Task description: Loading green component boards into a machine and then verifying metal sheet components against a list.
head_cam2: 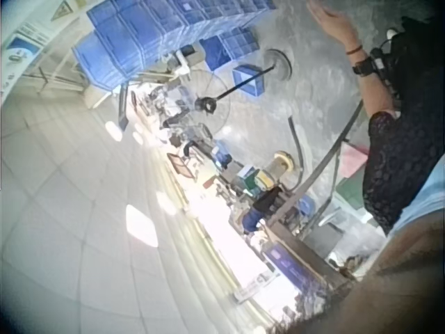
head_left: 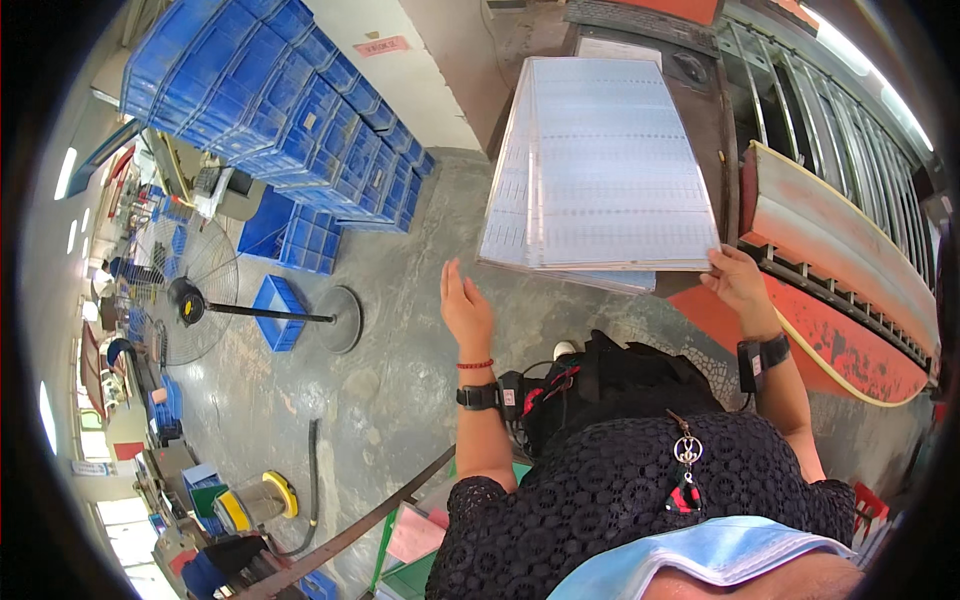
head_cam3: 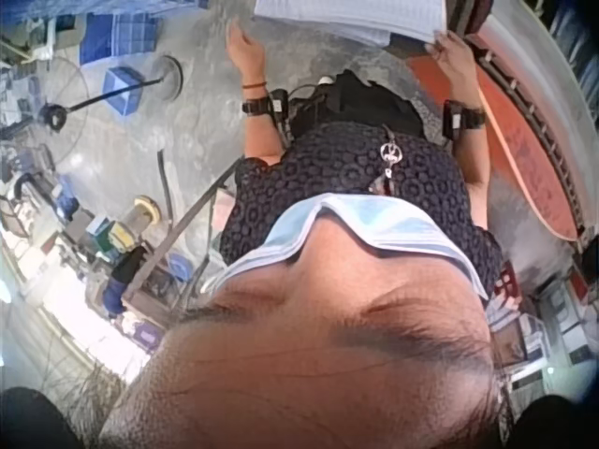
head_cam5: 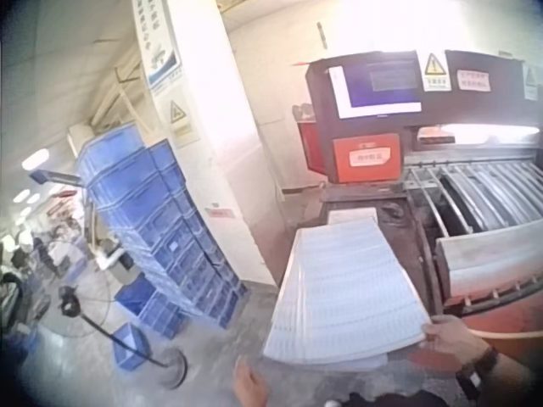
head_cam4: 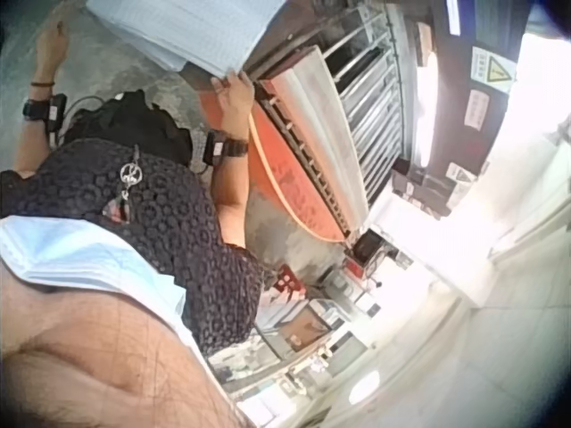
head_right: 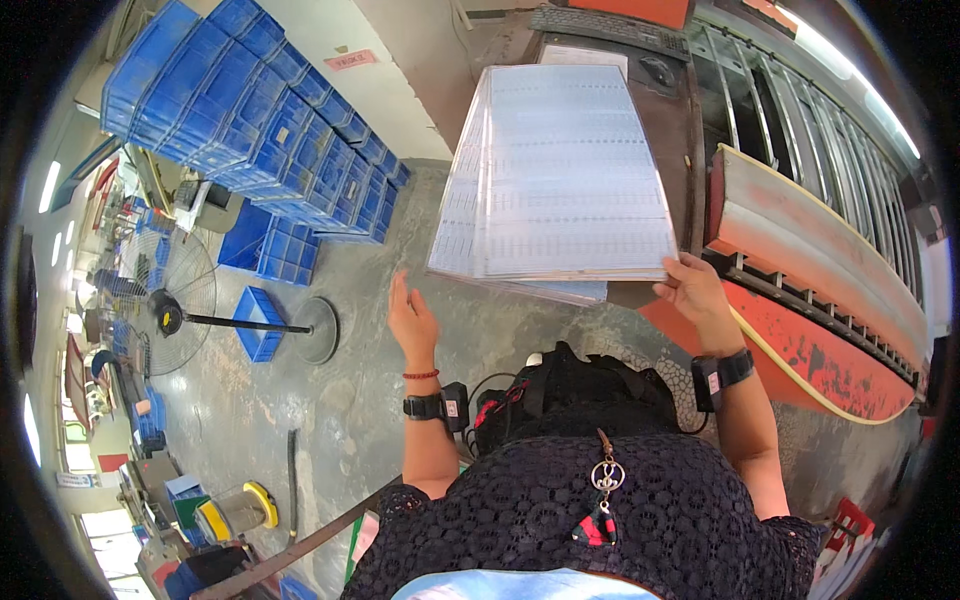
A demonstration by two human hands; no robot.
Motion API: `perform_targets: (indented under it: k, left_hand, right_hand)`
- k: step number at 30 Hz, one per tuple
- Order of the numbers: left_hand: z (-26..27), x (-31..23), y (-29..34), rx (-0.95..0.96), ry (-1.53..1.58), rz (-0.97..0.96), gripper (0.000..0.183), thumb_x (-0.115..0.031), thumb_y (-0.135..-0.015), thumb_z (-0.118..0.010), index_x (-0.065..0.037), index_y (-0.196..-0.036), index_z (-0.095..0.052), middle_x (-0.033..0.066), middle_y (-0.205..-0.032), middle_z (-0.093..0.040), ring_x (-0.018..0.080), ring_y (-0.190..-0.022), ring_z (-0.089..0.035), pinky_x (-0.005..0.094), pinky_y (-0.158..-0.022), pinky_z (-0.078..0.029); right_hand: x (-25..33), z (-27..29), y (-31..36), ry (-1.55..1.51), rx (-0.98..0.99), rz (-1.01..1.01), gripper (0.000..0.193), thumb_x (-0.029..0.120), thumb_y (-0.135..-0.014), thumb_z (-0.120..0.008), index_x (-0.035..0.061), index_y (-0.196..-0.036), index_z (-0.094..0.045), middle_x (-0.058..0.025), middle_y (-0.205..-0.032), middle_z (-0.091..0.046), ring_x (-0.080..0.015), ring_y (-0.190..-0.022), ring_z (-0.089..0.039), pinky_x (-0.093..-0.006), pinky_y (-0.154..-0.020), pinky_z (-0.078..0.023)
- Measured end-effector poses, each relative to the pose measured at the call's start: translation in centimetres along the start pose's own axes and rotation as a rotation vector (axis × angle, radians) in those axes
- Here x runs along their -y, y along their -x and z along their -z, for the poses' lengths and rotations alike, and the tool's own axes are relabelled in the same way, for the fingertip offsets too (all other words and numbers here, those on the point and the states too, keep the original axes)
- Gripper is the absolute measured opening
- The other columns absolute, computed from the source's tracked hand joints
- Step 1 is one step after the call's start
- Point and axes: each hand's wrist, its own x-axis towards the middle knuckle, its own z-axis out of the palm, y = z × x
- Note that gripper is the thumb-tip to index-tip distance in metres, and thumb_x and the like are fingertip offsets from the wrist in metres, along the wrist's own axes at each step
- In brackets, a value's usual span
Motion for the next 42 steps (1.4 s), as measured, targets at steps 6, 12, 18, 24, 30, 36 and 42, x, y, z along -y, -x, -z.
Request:
perform_targets:
  k: [6,12,18,24,30,36,42]
  left_hand:
    - [-1.1,-0.4,-0.7,0.14,-0.081,-0.113,0.034,-0.007,-0.085,-0.047,0.0,-0.118,-0.049,0.0205,-0.122,-0.05,0.0362,-0.109,-0.049,0.0401,-0.089,-0.042]
    - [-1.8,-1.6,-0.3,0.206,-0.191,-0.03,0.039,-0.004,-0.083,-0.045,-0.001,-0.122,-0.045,0.0187,-0.126,-0.046,0.0347,-0.114,-0.045,0.0402,-0.092,-0.041]
    - [-2.1,-1.7,-0.2,0.196,-0.297,-0.119,0.046,0.003,-0.075,-0.047,0.001,-0.121,-0.046,0.018,-0.127,-0.045,0.0349,-0.117,-0.042,0.0393,-0.095,-0.039]
    - [-1.7,-1.2,-0.5,0.203,-0.233,-0.139,0.044,0.005,-0.075,-0.045,0.001,-0.12,-0.048,0.0188,-0.129,-0.043,0.037,-0.121,-0.037,0.0415,-0.099,-0.035]
    - [-2.1,-2.5,-0.1,0.213,-0.224,-0.221,0.04,0.002,-0.084,-0.04,0.0,-0.123,-0.045,0.0211,-0.128,-0.043,0.0372,-0.121,-0.037,0.042,-0.099,-0.033]
    - [-2.5,-3.0,-0.5,0.186,-0.151,-0.166,0.045,0.006,-0.078,-0.042,0.008,-0.122,-0.041,0.0238,-0.128,-0.042,0.0378,-0.12,-0.038,0.0423,-0.1,-0.032]
    - [-2.8,-3.1,-0.6,0.177,-0.193,-0.178,0.044,0.006,-0.078,-0.042,0.008,-0.122,-0.042,0.0236,-0.127,-0.043,0.0382,-0.119,-0.038,0.0423,-0.099,-0.032]
  right_hand:
    - [-0.6,-0.4,-0.1,0.024,0.015,-0.041,0.024,0.012,-0.087,-0.056,-0.0031,-0.105,-0.056,-0.0075,-0.087,-0.061,-0.0123,-0.068,-0.057,-0.0247,-0.056,-0.051]
    - [-1.5,-1.1,-0.3,0.097,0.088,-0.044,0.02,0.013,-0.087,-0.055,-0.0029,-0.1,-0.059,-0.0067,-0.085,-0.061,-0.0104,-0.066,-0.056,-0.0234,-0.053,-0.049]
    - [-1.4,-1.4,-0.1,0.098,0.072,-0.068,0.022,0.014,-0.088,-0.055,-0.0023,-0.101,-0.057,-0.0063,-0.086,-0.061,-0.0099,-0.068,-0.055,-0.0233,-0.056,-0.048]
    - [-2.2,-2.4,-0.4,0.067,0.162,-0.081,0.028,0.018,-0.09,-0.05,-0.0005,-0.11,-0.054,-0.0082,-0.101,-0.06,-0.016,-0.085,-0.058,-0.0315,-0.074,-0.048]
    - [-1.9,-4.3,0.3,0.133,0.168,-0.116,0.034,0.019,-0.091,-0.047,0.0002,-0.119,-0.049,-0.0117,-0.113,-0.056,-0.0214,-0.096,-0.057,-0.0373,-0.084,-0.046]
    - [-0.7,-5.9,1.4,0.196,0.168,-0.153,0.034,0.019,-0.091,-0.046,0.0001,-0.12,-0.047,-0.0129,-0.115,-0.055,-0.0238,-0.099,-0.057,-0.0406,-0.084,-0.047]
    - [-0.2,-6.6,2.0,0.2,0.157,-0.137,0.034,0.019,-0.092,-0.047,-0.0004,-0.119,-0.048,-0.0129,-0.114,-0.056,-0.0243,-0.098,-0.057,-0.0413,-0.082,-0.048]
